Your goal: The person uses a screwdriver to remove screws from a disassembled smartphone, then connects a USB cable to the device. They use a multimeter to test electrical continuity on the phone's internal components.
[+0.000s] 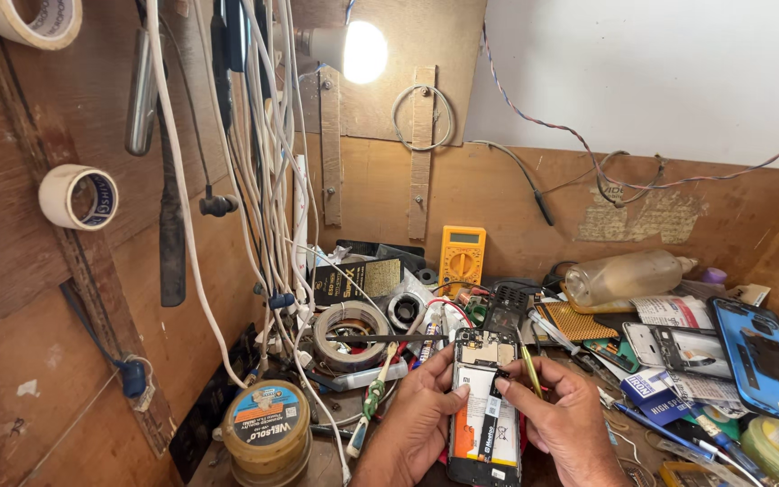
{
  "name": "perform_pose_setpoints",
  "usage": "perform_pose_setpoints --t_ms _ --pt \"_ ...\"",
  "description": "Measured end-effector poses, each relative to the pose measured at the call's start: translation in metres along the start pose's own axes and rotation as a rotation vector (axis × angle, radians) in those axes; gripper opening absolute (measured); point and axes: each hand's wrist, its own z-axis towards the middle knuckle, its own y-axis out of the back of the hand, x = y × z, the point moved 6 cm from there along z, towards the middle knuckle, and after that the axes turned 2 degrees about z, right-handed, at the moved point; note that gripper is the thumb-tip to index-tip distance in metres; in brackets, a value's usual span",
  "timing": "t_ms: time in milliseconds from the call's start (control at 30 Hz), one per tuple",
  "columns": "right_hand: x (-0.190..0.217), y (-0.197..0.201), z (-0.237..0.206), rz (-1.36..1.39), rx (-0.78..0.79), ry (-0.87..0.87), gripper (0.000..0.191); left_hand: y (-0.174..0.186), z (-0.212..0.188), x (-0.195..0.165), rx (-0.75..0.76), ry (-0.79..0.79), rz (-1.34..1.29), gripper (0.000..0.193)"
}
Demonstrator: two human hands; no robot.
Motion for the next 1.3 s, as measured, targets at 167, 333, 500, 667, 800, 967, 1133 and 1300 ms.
perform_pose_setpoints --t_ms 167,333,500,667,800,967,1133,1300 --pt "0.001 0.000 0.000 0.000 -0.008 -0.006 0.018 0.000 0.001 0.001 -0.002 -0.005 0.007 0.068" --pt "0.001 -0.001 -0.002 0.003 -0.018 -0.011 0.016 -0.001 0.001 0.000 -0.006 -0.012 0.022 0.068" --pt "0.002 -0.002 -0.002 -0.027 -0.012 0.010 0.017 -0.002 -0.001 -0.001 -0.003 0.001 0.021 0.067" --pt "0.003 -0.002 -0.003 -0.003 0.004 0.033 0.018 -0.002 -0.001 -0.001 -0.011 -0.001 0.018 0.067" --pt "0.006 -0.004 -0.004 0.052 0.093 0.072 0.017 0.000 0.000 0.001 -0.033 0.012 0.020 0.066" --pt "0.005 -0.004 -0.005 0.014 0.148 0.045 0.015 0.003 0.001 0.001 -0.020 -0.007 0.033 0.064" --pt "0.011 -0.005 -0.003 0.034 0.174 0.091 0.015 0.004 0.003 0.003 -0.037 -0.008 0.018 0.065" --pt "0.012 0.018 0.005 0.189 -0.052 0.031 0.035 0.003 0.001 0.003 -0.050 0.007 0.018 0.063"
